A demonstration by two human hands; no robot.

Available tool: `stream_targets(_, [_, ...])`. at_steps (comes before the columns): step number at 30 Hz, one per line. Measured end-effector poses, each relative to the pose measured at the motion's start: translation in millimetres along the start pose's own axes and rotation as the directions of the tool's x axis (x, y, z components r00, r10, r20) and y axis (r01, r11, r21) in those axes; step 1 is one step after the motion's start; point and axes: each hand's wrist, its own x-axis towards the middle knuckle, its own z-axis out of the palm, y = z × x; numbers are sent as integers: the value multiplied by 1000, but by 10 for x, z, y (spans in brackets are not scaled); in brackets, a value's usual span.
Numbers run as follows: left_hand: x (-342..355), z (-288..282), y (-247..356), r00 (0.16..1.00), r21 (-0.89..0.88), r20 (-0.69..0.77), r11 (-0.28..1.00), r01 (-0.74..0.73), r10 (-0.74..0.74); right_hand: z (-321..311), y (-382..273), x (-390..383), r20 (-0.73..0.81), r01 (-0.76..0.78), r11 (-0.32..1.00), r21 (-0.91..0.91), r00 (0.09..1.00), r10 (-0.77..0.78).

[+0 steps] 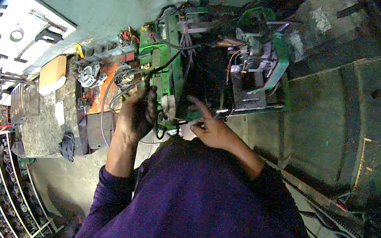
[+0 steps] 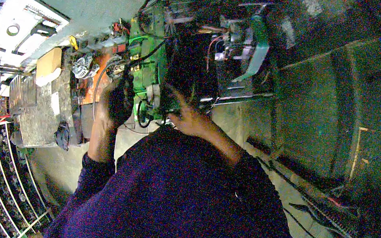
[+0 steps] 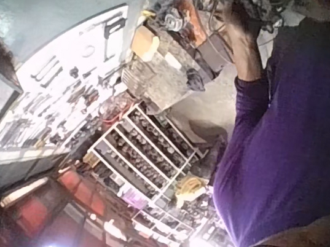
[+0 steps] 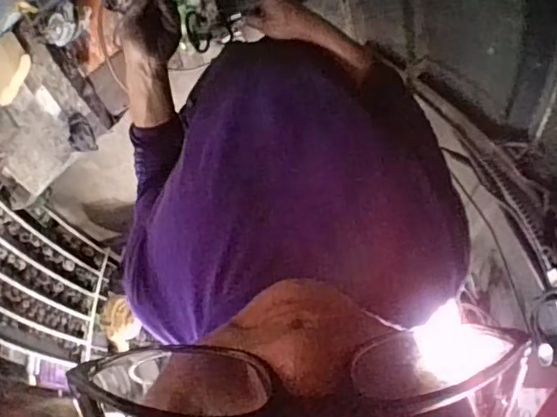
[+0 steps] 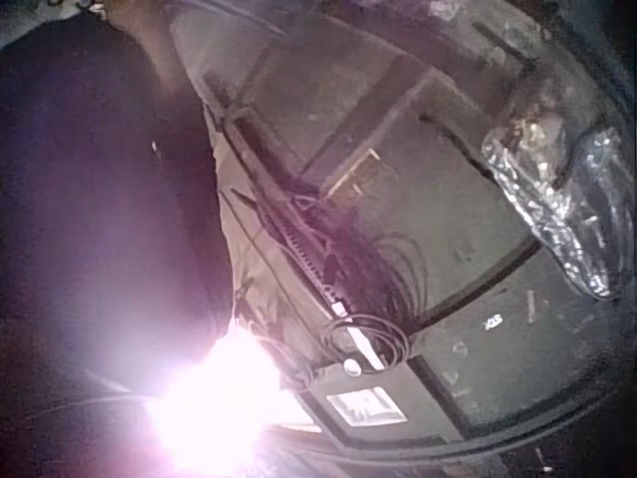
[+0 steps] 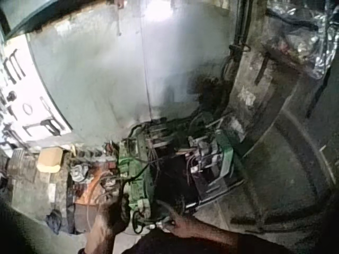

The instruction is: The person works on a green electronic device, adjusting wires and components with their hands. They connect a power cable and appear to test the device, which lights up briefly.

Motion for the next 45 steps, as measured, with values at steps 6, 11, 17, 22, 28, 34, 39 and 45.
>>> stream_targets(6, [-94, -212, -484, 990, 325, -129, 946, -17, 62, -556, 130, -190, 99, -122, 254, 959, 990, 102])
stream_targets(11, [-110, -407, -777, 975, 293, -218, 952, 95, -30, -929, 48, -433, 76, -148, 249, 957, 958, 276])
stream_targets(17, [-70, -365, -829, 996, 327, -93, 944, 47, -17, -903, 170, -573, -224, -384, 919, -90, 907, 357])
stream_targets(22, [-33, -266, -821, 988, 351, -155, 933, 78, -24, -878, 520, -875, 95, -658, 726, -202, 724, 683])
stream_targets(28, [99, -260, -899, 979, 248, -138, 952, 180, -149, -675, 694, -703, 123, -277, 195, 941, 815, 566])
stream_targets(34, [312, -214, -1084, 964, 452, -151, 852, 263, -217, -1199, 797, -744, -471, -14, 558, 830, 517, 714])
stream_targets(39, [522, -71, -1354, 935, 589, -106, 736, 334, -339, -1553, 1452, -428, -800, -699, 714, 42, 404, 443])
stream_targets(45, [741, -139, -1493, 873, 470, -188, 740, 482, -449, -1744, 1812, -135, -778, -725, 688, -43, 456, 432])
